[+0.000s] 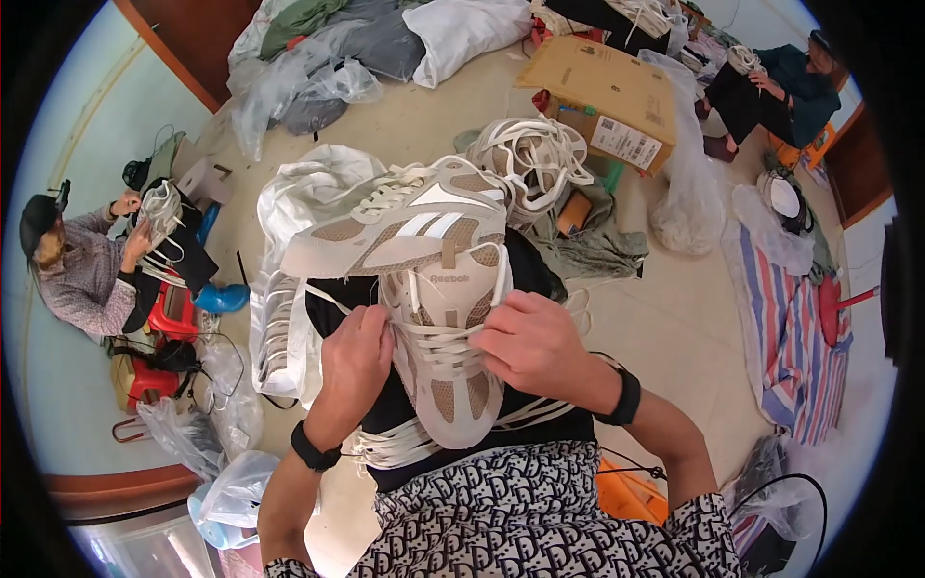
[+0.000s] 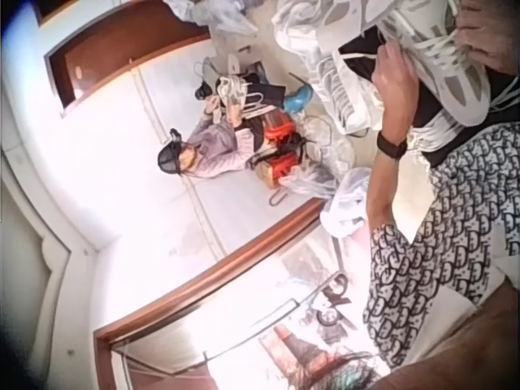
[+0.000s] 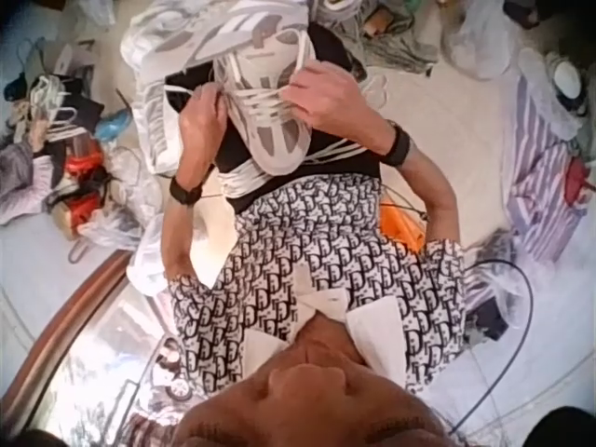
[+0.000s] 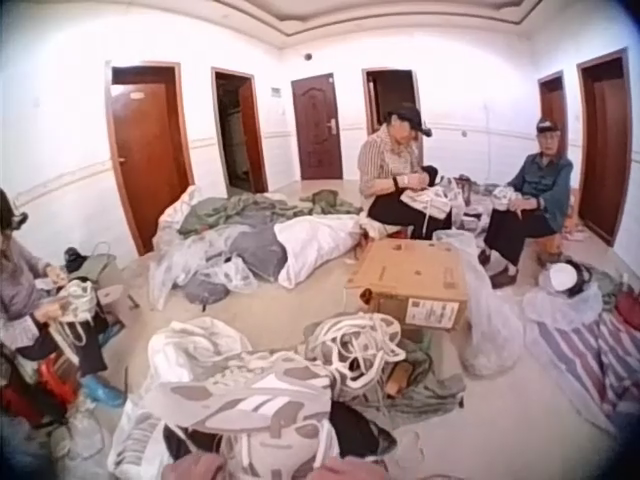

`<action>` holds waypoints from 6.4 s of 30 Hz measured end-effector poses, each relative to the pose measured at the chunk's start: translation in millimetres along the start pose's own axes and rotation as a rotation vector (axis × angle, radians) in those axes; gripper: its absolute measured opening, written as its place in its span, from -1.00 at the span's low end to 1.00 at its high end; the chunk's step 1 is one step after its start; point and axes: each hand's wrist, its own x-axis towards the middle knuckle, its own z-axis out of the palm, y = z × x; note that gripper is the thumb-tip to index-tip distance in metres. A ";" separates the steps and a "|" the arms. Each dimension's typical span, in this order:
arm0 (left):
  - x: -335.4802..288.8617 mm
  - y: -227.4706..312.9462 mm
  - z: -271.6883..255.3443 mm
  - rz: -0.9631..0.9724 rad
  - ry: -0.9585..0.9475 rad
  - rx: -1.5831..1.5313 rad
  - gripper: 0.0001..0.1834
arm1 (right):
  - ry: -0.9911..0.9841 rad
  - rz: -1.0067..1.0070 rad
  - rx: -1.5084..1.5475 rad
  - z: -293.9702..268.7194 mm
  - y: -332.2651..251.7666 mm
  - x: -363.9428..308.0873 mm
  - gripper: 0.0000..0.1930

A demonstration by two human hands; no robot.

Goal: Threading laces through the eyelets of a shoe upper.

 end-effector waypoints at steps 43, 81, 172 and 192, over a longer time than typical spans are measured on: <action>28.5 -50.6 -63.1 -0.351 -0.025 -0.340 -0.85 | 0.142 0.080 0.026 28.1 -8.9 14.0 -0.86; 39.6 23.7 -24.4 -0.231 0.006 -0.434 -0.95 | -0.048 0.090 -0.065 31.5 -14.2 14.9 -0.90; 7.3 -53.0 -11.9 -0.448 0.213 -0.199 -0.82 | 0.256 -0.111 -0.127 47.5 12.6 -4.1 -0.85; 30.8 -52.7 -55.6 -0.349 0.072 0.123 -0.87 | 0.227 1.150 0.593 -58.4 48.6 -59.5 -0.93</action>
